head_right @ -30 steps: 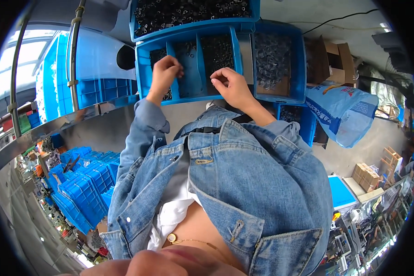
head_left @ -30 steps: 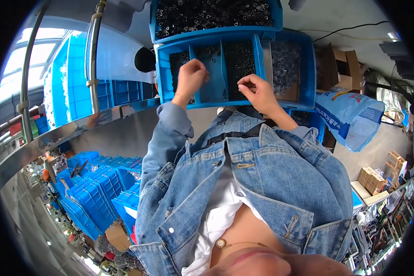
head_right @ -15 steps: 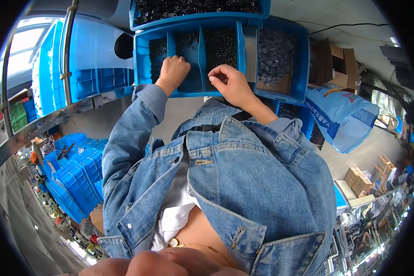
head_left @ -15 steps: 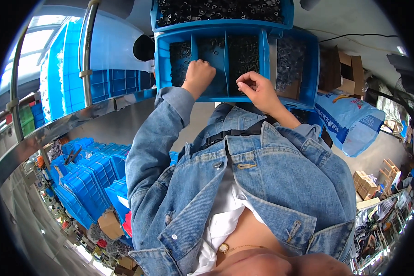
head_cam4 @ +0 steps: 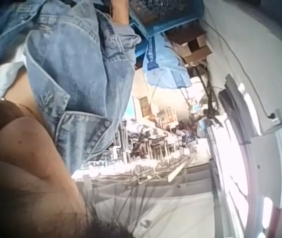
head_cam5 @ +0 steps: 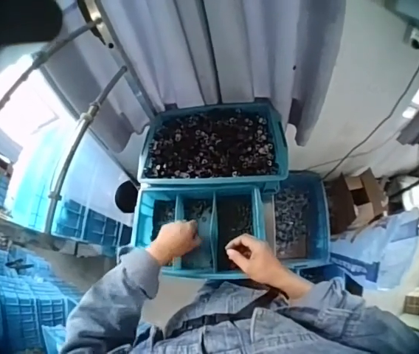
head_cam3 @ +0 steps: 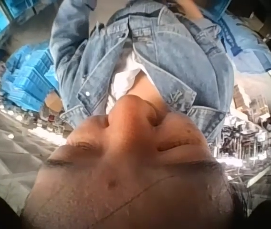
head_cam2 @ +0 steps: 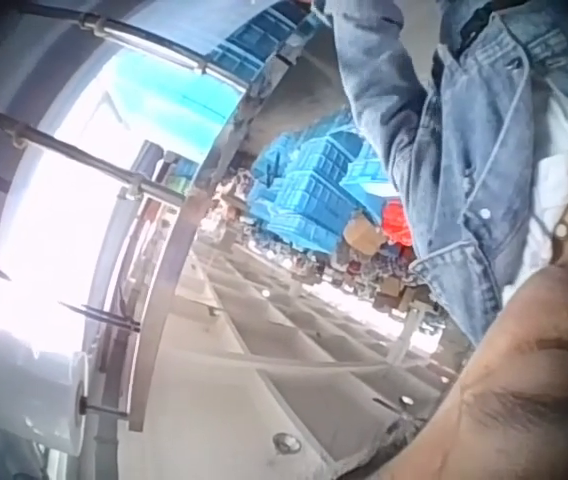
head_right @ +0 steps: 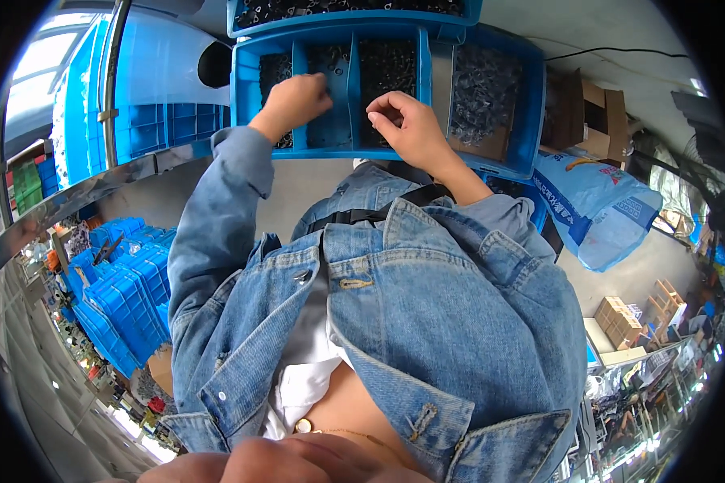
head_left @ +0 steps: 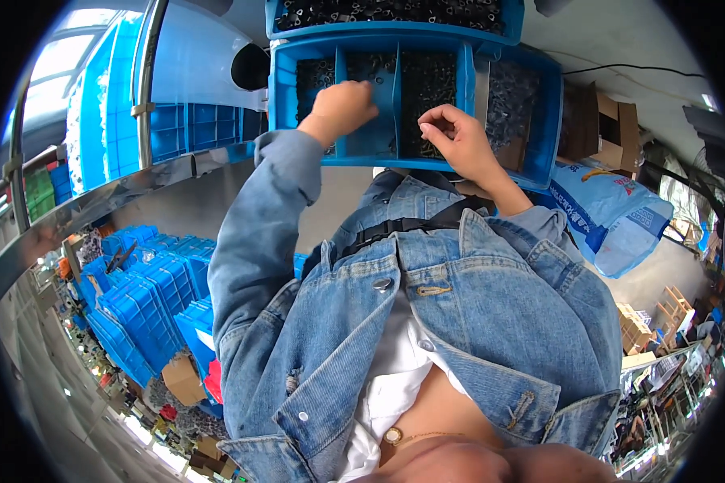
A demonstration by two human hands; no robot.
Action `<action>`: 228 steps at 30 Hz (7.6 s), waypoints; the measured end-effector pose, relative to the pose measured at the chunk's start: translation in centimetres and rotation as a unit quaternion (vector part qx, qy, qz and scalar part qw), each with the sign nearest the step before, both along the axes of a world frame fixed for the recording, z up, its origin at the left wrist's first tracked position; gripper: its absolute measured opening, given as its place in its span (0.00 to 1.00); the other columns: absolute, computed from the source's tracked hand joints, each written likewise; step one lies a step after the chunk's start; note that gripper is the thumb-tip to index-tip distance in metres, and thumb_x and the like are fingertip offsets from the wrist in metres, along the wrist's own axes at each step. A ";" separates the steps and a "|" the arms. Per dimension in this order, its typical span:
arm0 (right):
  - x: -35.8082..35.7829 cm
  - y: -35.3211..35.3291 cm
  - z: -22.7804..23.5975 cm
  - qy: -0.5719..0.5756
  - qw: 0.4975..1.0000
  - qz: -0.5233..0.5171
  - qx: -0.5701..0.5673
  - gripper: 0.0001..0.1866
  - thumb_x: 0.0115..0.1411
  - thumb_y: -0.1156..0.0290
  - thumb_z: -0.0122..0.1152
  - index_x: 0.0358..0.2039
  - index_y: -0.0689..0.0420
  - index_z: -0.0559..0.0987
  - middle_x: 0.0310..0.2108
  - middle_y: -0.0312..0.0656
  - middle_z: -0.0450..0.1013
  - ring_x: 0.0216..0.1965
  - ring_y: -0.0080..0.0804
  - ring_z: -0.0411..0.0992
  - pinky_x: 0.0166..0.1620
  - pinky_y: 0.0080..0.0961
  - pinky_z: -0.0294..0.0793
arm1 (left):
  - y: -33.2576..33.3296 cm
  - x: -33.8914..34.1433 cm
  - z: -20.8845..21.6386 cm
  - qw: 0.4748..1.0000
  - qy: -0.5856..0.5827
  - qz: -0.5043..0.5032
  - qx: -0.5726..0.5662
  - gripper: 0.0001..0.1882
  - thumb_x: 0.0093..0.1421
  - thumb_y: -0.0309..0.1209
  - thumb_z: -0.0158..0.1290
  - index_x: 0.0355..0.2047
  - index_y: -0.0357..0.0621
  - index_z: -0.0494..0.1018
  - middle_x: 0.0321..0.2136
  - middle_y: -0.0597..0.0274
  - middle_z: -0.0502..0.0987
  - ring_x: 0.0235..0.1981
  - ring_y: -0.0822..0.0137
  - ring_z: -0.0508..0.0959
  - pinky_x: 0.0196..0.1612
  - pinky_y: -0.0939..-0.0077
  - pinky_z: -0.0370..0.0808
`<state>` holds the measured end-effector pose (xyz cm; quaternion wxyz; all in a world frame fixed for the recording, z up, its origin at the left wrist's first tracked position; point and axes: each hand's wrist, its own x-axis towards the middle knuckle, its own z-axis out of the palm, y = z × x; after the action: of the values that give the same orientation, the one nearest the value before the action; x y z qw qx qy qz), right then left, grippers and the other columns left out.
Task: Sorting small industrial parts into partitioned blue storage bins.
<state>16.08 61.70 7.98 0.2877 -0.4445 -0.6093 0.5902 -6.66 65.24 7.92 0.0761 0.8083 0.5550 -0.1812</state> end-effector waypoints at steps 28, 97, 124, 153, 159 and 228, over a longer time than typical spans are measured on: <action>0.5 0.5 0.7 0.090 0.991 -0.057 -0.079 0.07 0.57 0.74 0.56 0.36 0.62 0.75 0.30 0.36 0.72 0.31 0.19 0.70 0.37 0.15 0.70 | -1.1 -1.4 0.5 0.896 -0.393 0.152 -0.140 0.04 0.49 0.29 0.48 0.22 0.43 0.72 0.26 0.62 0.74 0.27 0.65 0.74 0.27 0.75 0.69; -2.9 3.8 -0.6 0.459 0.733 -0.198 -0.462 0.13 0.61 0.69 0.42 0.36 0.66 0.71 0.37 0.48 0.70 0.43 0.42 0.69 0.49 0.35 0.69 | 0.7 6.3 6.5 0.943 -0.320 -0.089 -0.018 0.15 0.41 0.23 0.54 0.34 0.41 0.75 0.33 0.53 0.75 0.33 0.54 0.76 0.35 0.68 0.74; -30.4 12.6 0.4 -0.059 0.928 -0.027 0.368 0.14 0.64 0.66 0.42 0.44 0.61 0.71 0.43 0.42 0.69 0.45 0.30 0.66 0.49 0.26 0.64 | -19.6 -8.7 1.7 0.850 -0.335 0.357 0.196 0.30 0.49 0.21 0.49 0.55 0.50 0.61 0.32 0.54 0.73 0.28 0.58 0.77 0.30 0.68 0.74; -1.5 -0.4 -0.3 -0.043 0.983 -0.115 0.135 0.10 0.56 0.75 0.56 0.39 0.61 0.72 0.35 0.39 0.70 0.36 0.25 0.70 0.38 0.19 0.69 | -6.4 -3.0 2.8 0.925 -0.279 0.025 0.258 0.06 0.47 0.25 0.52 0.28 0.45 0.75 0.23 0.61 0.70 0.28 0.63 0.72 0.31 0.72 0.70; -1.1 -0.6 -0.1 -0.035 0.981 -0.096 0.162 0.08 0.55 0.75 0.56 0.36 0.62 0.73 0.33 0.41 0.69 0.32 0.28 0.71 0.33 0.20 0.70 | -0.2 0.9 -3.4 0.984 0.047 -0.150 0.087 0.06 0.48 0.29 0.52 0.29 0.48 0.76 0.23 0.68 0.75 0.31 0.64 0.74 0.34 0.73 0.71; 0.2 2.2 1.1 0.082 0.980 0.001 -0.184 0.07 0.55 0.69 0.58 0.29 0.59 0.74 0.21 0.33 0.70 0.21 0.15 0.65 0.26 0.12 0.65 | 0.3 1.8 -5.5 0.965 0.201 -0.155 -0.072 0.07 0.52 0.32 0.50 0.26 0.57 0.79 0.29 0.68 0.78 0.36 0.66 0.78 0.31 0.74 0.68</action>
<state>16.23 63.89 9.08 0.2499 -0.4392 -0.4650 0.7269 -4.87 65.59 2.38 -0.0081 0.8236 0.4124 -0.3892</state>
